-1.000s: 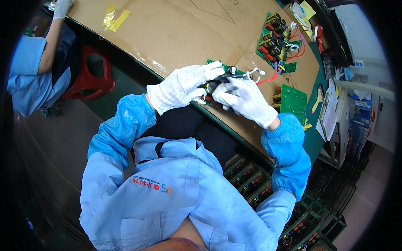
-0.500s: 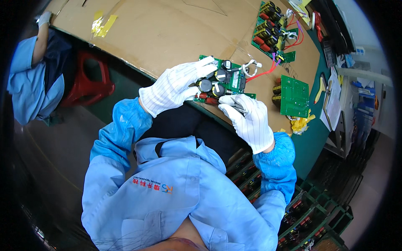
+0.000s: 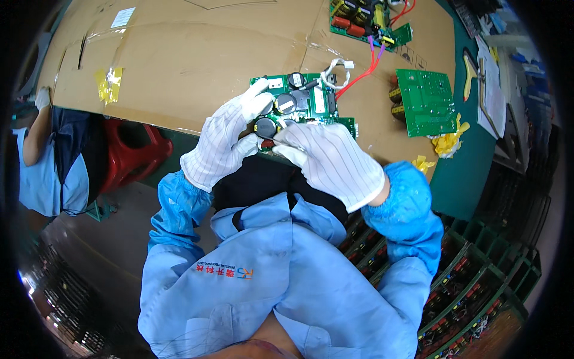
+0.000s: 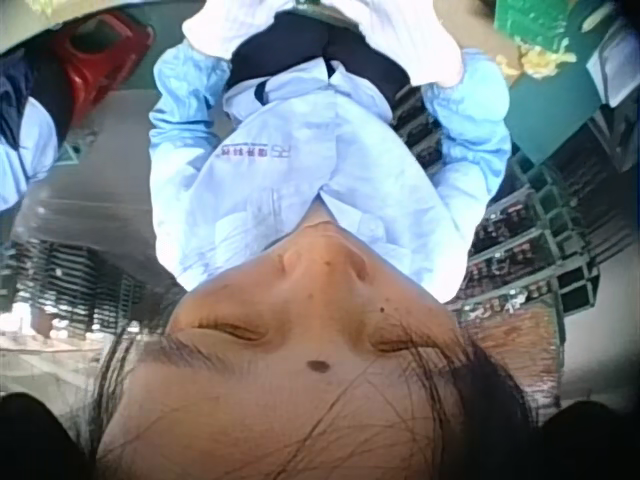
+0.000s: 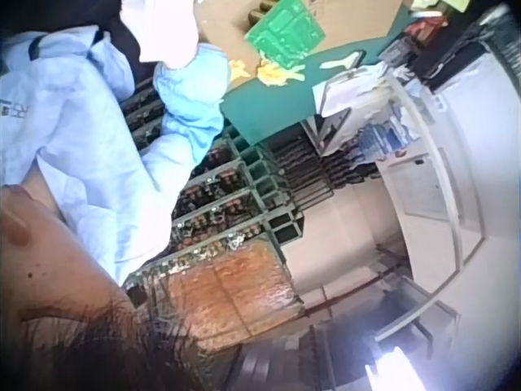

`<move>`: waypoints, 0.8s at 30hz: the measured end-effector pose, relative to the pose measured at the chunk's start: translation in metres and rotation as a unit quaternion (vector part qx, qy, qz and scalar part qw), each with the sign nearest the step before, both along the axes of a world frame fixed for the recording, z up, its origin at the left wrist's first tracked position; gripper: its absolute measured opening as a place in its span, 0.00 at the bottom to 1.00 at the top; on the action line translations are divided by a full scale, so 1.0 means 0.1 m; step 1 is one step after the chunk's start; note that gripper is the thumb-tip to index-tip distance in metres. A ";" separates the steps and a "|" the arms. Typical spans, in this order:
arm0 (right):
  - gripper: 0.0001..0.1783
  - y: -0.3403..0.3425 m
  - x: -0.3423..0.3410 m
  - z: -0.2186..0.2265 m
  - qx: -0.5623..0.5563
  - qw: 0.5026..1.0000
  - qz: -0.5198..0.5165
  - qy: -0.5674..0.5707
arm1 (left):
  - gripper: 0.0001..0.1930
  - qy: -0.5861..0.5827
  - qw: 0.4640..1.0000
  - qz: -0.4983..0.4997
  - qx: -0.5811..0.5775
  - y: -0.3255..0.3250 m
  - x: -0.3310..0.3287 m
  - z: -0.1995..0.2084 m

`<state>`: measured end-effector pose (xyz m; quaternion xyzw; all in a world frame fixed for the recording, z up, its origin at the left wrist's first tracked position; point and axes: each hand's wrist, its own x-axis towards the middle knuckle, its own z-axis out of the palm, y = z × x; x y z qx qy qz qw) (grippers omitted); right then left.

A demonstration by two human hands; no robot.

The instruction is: The person is manually assembling and inspecting electronic components on printed circuit boards at a factory workbench.

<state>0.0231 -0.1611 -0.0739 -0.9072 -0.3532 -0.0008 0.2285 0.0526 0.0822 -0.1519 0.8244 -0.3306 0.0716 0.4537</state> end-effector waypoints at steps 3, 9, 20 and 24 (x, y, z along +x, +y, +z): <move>0.21 -0.07 0.12 -0.15 0.008 0.998 0.041 0.045 | 0.37 0.004 1.000 -0.008 -0.005 0.01 0.01 0.01; 0.13 0.13 0.22 0.17 -0.068 0.997 -0.003 0.026 | 0.38 0.008 1.000 -0.016 -0.012 0.00 0.04 -0.02; 0.09 0.14 0.13 0.12 0.022 0.999 -0.011 0.026 | 0.36 0.004 0.999 -0.024 -0.044 -0.03 0.03 -0.07; 0.11 0.08 0.10 0.02 0.010 1.000 -0.011 -0.019 | 0.37 0.003 0.999 -0.023 -0.046 -0.03 0.03 -0.06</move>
